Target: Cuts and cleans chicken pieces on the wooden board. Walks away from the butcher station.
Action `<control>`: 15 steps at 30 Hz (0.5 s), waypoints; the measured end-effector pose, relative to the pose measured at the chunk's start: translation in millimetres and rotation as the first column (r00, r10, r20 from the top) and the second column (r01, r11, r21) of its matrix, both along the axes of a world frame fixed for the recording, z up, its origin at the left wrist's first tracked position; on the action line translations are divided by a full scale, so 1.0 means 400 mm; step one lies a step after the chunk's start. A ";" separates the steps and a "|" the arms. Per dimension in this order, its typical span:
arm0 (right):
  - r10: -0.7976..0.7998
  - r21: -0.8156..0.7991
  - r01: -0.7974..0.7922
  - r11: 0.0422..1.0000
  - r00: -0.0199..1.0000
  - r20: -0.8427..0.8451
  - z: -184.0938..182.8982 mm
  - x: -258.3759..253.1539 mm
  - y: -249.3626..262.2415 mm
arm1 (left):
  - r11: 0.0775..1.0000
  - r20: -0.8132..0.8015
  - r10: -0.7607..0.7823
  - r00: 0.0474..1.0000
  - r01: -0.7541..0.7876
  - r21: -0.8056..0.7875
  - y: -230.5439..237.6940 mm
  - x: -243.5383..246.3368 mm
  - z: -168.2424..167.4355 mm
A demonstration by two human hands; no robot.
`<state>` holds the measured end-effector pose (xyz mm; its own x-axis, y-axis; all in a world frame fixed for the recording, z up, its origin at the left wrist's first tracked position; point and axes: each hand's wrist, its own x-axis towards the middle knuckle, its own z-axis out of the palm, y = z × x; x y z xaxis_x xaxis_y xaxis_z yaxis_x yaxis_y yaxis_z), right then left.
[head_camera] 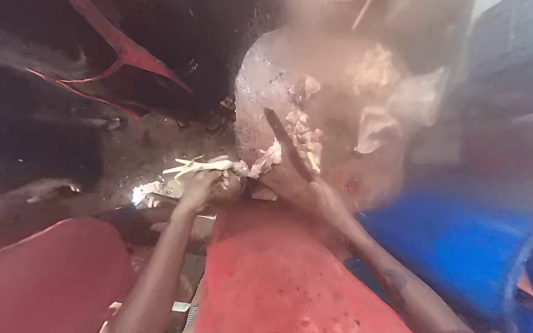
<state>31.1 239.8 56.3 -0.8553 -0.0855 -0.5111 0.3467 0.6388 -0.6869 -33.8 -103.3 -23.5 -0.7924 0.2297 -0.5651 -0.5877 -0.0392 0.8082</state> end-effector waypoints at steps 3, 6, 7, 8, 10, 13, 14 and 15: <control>0.046 -0.058 -0.054 0.997 0.990 -0.132 -0.047 0.000 -0.030 | 0.933 0.114 0.199 0.973 -0.223 0.283 -0.011 -0.009 0.013; 0.183 0.043 -0.192 0.980 0.971 0.153 -0.094 -0.024 0.011 | 0.841 0.170 0.147 0.974 -0.214 0.497 -0.054 0.011 -0.010; 0.195 0.096 -0.216 0.972 0.963 0.187 -0.100 -0.026 0.021 | 0.844 0.180 0.094 0.979 -0.174 0.508 -0.073 0.028 -0.017; 0.207 0.130 -0.229 0.965 0.964 0.165 -0.092 -0.038 0.024 | 0.871 0.188 0.060 0.980 -0.143 0.470 -0.083 0.039 -0.021; 0.200 0.087 -0.204 0.975 0.978 0.056 -0.048 -0.016 -0.003 | 0.939 0.228 -0.026 0.973 -0.054 0.340 -0.107 0.090 -0.019; 0.223 -0.007 -0.227 0.974 0.965 -0.137 -0.048 0.007 -0.028 | 0.942 0.234 -0.175 0.956 0.093 0.322 -0.104 0.111 -0.035; 0.270 0.030 -0.269 0.963 0.957 -0.106 -0.067 0.009 -0.025 | 0.937 0.229 -0.195 0.954 0.112 0.332 -0.104 0.118 -0.042; 0.324 0.081 -0.323 0.943 0.946 -0.006 -0.081 0.001 -0.017 | 0.932 0.226 -0.220 0.949 0.136 0.336 -0.105 0.124 -0.048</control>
